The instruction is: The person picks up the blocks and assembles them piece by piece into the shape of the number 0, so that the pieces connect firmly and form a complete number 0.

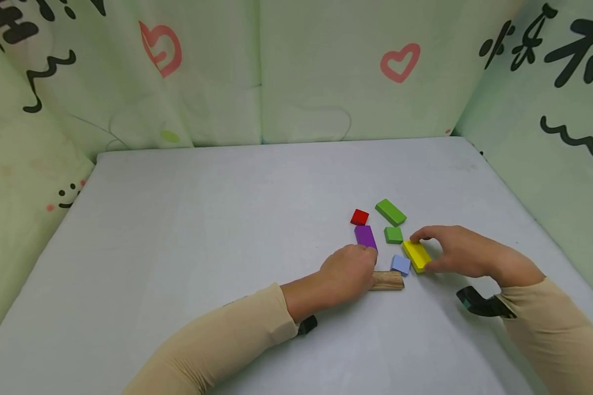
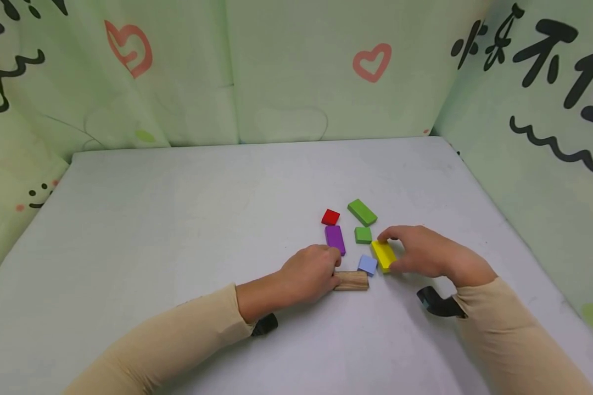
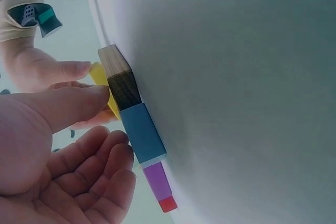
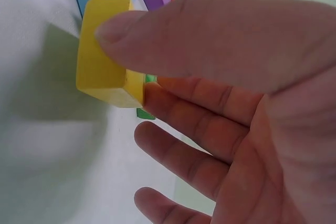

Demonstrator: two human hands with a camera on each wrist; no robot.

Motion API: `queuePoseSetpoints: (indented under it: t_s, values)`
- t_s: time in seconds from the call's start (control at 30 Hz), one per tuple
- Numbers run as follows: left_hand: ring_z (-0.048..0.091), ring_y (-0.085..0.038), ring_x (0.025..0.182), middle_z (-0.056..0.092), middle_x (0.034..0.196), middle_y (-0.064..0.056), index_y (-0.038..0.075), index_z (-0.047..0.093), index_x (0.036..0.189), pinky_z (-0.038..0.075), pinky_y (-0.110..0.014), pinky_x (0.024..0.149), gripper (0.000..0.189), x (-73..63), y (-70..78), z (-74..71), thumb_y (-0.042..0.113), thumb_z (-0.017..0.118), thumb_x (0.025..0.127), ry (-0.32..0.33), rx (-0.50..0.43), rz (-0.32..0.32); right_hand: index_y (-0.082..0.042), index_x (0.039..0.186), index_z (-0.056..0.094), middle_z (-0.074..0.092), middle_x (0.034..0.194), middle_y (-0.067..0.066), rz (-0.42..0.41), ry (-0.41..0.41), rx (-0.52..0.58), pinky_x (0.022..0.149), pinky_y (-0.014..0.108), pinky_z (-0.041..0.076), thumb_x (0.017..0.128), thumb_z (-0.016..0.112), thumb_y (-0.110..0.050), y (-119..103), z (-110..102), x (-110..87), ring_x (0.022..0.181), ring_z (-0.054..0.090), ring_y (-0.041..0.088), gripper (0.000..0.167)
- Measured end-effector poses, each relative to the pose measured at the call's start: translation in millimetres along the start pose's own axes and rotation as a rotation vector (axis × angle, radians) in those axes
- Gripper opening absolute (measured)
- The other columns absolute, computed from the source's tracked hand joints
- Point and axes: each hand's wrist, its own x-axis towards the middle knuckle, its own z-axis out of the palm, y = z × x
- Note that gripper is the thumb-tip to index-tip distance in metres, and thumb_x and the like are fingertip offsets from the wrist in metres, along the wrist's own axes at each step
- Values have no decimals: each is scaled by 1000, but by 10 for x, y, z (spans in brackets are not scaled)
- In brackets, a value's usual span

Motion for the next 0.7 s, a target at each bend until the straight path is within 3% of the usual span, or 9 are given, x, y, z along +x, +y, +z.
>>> queuePoseSetpoints:
  t_s: [0.47,0.7]
  values:
    - [55,-6,75,64,87,4,10,67,112,47,-15,66,26,-6,8,-6,27,73,93,4,8,1,-4,131,60,60,128,21,-16,38,46,94,61,46,84,79,-24,11,-101,-42,118,53,43,54]
    - [55,-7,75,64,87,4,9,68,114,47,-14,66,29,-13,11,-11,28,74,93,3,12,-1,-4,130,60,60,128,20,-25,18,62,93,59,48,84,78,-24,-30,-104,-9,117,54,42,53]
